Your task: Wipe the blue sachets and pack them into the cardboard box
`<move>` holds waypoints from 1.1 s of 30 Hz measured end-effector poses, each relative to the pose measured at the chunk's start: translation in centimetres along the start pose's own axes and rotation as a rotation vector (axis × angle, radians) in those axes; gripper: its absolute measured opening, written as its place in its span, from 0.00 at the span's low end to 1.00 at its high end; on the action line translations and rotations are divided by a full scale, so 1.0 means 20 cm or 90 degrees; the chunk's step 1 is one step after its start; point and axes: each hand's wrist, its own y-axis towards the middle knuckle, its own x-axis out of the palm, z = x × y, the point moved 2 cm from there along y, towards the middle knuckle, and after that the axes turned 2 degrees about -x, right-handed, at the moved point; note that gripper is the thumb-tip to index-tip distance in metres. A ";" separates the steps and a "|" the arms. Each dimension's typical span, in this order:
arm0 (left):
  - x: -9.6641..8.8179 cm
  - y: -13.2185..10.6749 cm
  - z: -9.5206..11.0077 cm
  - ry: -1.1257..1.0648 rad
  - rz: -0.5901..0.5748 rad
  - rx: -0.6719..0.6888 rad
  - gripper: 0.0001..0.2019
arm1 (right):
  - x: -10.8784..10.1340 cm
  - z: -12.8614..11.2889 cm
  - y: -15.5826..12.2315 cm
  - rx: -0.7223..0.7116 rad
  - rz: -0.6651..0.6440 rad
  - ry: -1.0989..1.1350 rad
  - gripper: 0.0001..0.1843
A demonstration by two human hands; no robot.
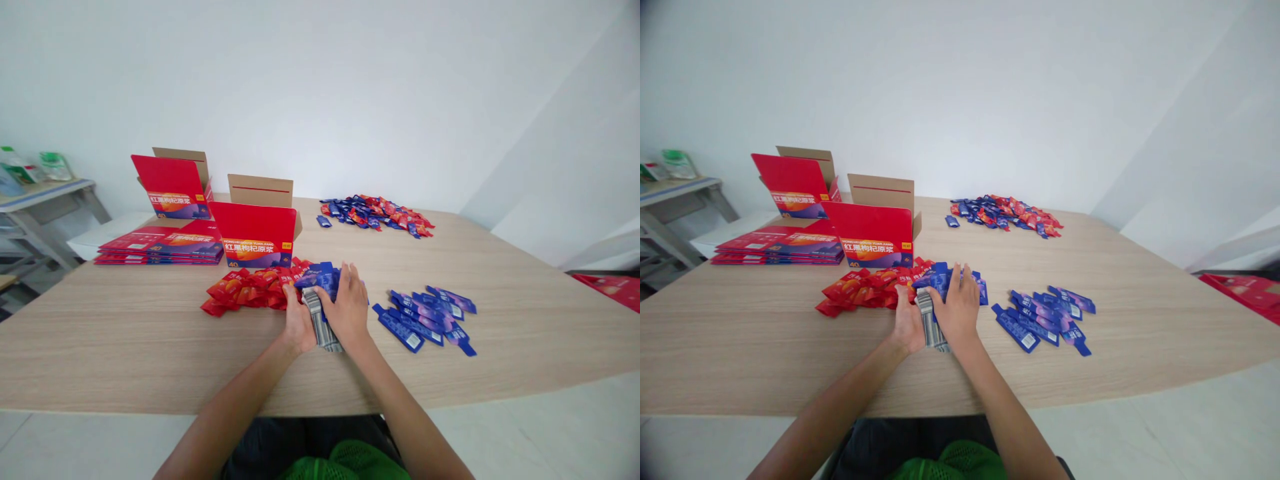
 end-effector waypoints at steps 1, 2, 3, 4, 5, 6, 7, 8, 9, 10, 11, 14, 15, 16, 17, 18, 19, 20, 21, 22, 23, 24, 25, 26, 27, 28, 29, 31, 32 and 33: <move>0.00 0.00 0.00 -0.005 0.006 0.010 0.55 | 0.01 0.00 -0.02 -0.001 0.013 0.014 0.37; 0.01 -0.01 0.00 -0.011 0.010 0.021 0.55 | 0.02 0.00 -0.03 -0.008 0.015 0.022 0.34; 0.01 -0.01 0.00 -0.017 0.014 0.030 0.54 | 0.02 -0.01 -0.05 -0.020 0.011 0.023 0.31; 0.01 -0.01 0.00 -0.025 0.020 0.035 0.53 | 0.03 -0.01 -0.06 -0.029 0.005 0.020 0.28; 0.02 -0.01 0.00 -0.032 0.026 0.038 0.53 | 0.03 -0.01 -0.07 -0.035 0.005 0.015 0.26; 0.02 -0.02 -0.01 -0.039 0.032 0.036 0.52 | 0.03 -0.01 -0.08 -0.040 0.008 0.013 0.25; 0.02 -0.02 -0.01 -0.042 0.037 0.032 0.52 | 0.02 0.00 -0.08 -0.047 0.013 0.014 0.25; 0.03 -0.02 -0.02 -0.043 0.040 0.027 0.52 | 0.02 0.00 -0.09 -0.057 0.017 0.018 0.25; 0.03 -0.02 -0.02 -0.041 0.040 0.022 0.52 | 0.01 0.00 -0.10 -0.069 0.022 0.021 0.25; 0.02 -0.02 -0.03 -0.036 0.039 0.020 0.52 | 0.00 0.01 -0.11 -0.082 0.026 0.023 0.25; 0.02 -0.02 -0.03 -0.031 0.037 0.021 0.53 | -0.01 0.01 -0.13 -0.095 0.029 0.021 0.24; 0.02 -0.02 0.00 -0.022 0.021 0.027 0.55 | -0.05 0.01 -0.19 -0.137 0.043 0.005 0.22; 0.02 -0.02 0.01 -0.020 0.013 0.032 0.57 | -0.06 0.00 -0.22 -0.152 0.048 -0.001 0.21; 0.02 -0.01 0.02 -0.018 0.007 0.037 0.58 | -0.07 -0.01 -0.24 -0.166 0.051 -0.004 0.21; 0.02 -0.01 0.03 -0.016 0.003 0.043 0.59 | -0.09 -0.02 -0.27 -0.176 0.052 -0.005 0.21; 0.02 -0.01 0.04 -0.013 0.002 0.048 0.59 | -0.10 -0.03 -0.28 -0.184 0.050 -0.005 0.21; 0.02 -0.01 0.04 -0.011 0.001 0.050 0.59 | -0.11 -0.04 -0.29 -0.186 0.045 -0.004 0.21; 0.03 -0.01 0.04 -0.009 -0.001 0.048 0.58 | -0.12 -0.05 -0.30 -0.184 0.039 -0.005 0.20; 0.03 -0.02 0.03 -0.006 -0.003 0.043 0.58 | -0.12 -0.06 -0.30 -0.181 0.033 -0.008 0.20; 0.03 -0.02 0.02 -0.004 -0.006 0.035 0.57 | -0.13 -0.06 -0.29 -0.176 0.031 -0.012 0.20; 0.02 -0.02 0.00 -0.001 -0.011 0.025 0.57 | -0.13 -0.06 -0.28 -0.170 0.030 -0.017 0.19; 0.02 -0.02 -0.01 0.003 -0.017 0.014 0.56 | -0.13 -0.06 -0.27 -0.163 0.030 -0.022 0.19; 0.01 -0.02 -0.03 0.005 -0.024 0.004 0.55 | -0.13 -0.06 -0.25 -0.154 0.031 -0.029 0.19; 0.01 -0.01 -0.05 0.009 -0.035 -0.004 0.54 | -0.14 -0.06 -0.23 -0.145 0.029 -0.035 0.19; 0.00 -0.01 -0.06 0.012 -0.049 -0.011 0.53 | -0.14 -0.07 -0.21 -0.138 0.025 -0.041 0.19; 0.00 -0.01 -0.07 0.014 -0.063 -0.013 0.52 | -0.14 -0.07 -0.19 -0.133 0.016 -0.048 0.19; 0.00 -0.01 -0.08 0.016 -0.075 -0.012 0.52 | -0.14 -0.07 -0.17 -0.134 0.005 -0.054 0.20; 0.01 -0.02 -0.06 0.012 -0.084 -0.004 0.52 | -0.14 -0.08 -0.14 -0.162 -0.018 -0.057 0.21; 0.01 -0.02 -0.05 0.008 -0.081 0.003 0.53 | -0.14 -0.09 -0.13 -0.182 -0.028 -0.058 0.21; 0.01 -0.02 -0.03 0.004 -0.075 0.011 0.53 | -0.13 -0.10 -0.13 -0.200 -0.035 -0.060 0.21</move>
